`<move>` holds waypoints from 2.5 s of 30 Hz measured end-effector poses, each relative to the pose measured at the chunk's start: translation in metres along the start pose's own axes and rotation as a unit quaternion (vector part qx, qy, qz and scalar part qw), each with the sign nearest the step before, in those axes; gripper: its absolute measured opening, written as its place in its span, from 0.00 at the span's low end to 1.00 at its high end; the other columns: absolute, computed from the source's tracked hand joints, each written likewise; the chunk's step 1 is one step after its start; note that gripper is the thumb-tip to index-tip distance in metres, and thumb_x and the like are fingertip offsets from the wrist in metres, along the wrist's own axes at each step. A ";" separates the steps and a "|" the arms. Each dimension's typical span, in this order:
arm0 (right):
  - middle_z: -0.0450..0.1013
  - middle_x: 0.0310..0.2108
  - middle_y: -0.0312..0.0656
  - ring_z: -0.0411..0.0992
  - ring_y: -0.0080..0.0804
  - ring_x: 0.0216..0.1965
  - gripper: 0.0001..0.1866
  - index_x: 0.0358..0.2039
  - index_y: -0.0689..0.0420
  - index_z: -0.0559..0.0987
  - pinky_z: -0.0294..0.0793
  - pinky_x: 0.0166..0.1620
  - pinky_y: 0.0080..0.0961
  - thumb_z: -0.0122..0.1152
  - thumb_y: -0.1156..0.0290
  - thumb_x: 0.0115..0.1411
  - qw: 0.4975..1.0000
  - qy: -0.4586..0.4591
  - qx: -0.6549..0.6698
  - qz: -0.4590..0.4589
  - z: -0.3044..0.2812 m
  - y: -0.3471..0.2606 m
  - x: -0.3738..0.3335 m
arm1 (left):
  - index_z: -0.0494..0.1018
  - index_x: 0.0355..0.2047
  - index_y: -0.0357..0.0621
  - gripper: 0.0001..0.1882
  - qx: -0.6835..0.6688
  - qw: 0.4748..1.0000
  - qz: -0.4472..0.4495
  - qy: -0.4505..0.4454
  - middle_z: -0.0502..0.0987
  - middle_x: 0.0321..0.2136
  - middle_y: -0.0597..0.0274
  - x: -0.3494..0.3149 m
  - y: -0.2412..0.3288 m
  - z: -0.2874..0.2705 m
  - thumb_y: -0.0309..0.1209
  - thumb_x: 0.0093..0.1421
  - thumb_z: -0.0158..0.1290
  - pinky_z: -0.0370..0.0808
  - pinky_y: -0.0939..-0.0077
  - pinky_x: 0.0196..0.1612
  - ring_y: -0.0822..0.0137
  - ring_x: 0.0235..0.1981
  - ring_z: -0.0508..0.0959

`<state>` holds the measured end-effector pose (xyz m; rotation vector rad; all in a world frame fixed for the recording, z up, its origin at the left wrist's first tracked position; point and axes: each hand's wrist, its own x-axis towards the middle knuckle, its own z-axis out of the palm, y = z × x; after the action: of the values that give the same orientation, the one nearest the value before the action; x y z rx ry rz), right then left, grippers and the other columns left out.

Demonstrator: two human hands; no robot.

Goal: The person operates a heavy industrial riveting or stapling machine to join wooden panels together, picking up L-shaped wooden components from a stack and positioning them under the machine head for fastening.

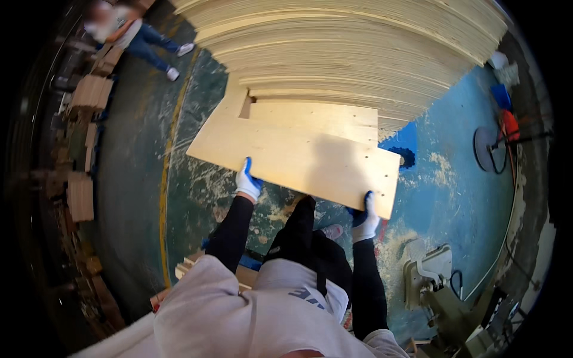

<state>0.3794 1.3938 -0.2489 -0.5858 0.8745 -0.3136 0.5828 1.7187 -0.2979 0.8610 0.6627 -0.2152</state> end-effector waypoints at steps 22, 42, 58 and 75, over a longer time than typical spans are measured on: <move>0.71 0.58 0.40 0.71 0.37 0.58 0.30 0.59 0.54 0.70 0.73 0.58 0.35 0.54 0.46 0.66 0.825 0.377 0.325 -0.268 -0.367 -0.051 -0.330 | 0.69 0.55 0.40 0.21 0.393 0.714 -0.491 -0.308 0.76 0.48 0.55 -0.348 -0.188 0.179 0.34 0.64 0.57 0.83 0.61 0.45 0.57 0.46 0.79; 0.75 0.43 0.39 0.73 0.23 0.42 0.13 0.49 0.65 0.75 0.72 0.48 0.20 0.54 0.74 0.67 0.346 0.642 -0.130 -0.672 -0.209 -0.505 -0.355 | 0.74 0.50 0.44 0.16 0.471 0.596 -0.160 -0.630 0.79 0.43 0.63 -0.320 -0.442 0.590 0.37 0.65 0.56 0.82 0.73 0.31 0.69 0.38 0.82; 0.65 0.24 0.24 0.59 0.12 0.24 0.10 0.38 0.61 0.76 0.59 0.27 0.14 0.56 0.66 0.69 0.139 0.737 -0.234 -0.619 -0.237 -0.667 -0.408 | 0.73 0.51 0.38 0.18 0.437 0.578 -0.173 -0.667 0.79 0.41 0.59 -0.352 -0.559 0.704 0.35 0.64 0.57 0.81 0.74 0.29 0.67 0.34 0.81; 0.66 0.21 0.27 0.60 0.13 0.22 0.14 0.28 0.59 0.74 0.59 0.25 0.17 0.53 0.65 0.68 0.053 0.802 -0.131 -0.580 -0.230 -0.684 -0.389 | 0.70 0.53 0.32 0.19 0.419 0.328 -0.276 -0.800 0.76 0.46 0.58 -0.462 -0.648 0.776 0.26 0.63 0.56 0.79 0.71 0.44 0.67 0.43 0.78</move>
<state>-0.0553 0.9542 0.2899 -1.0852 2.4703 -2.9373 0.2927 0.6722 -0.0579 0.8421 -1.3257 -1.9014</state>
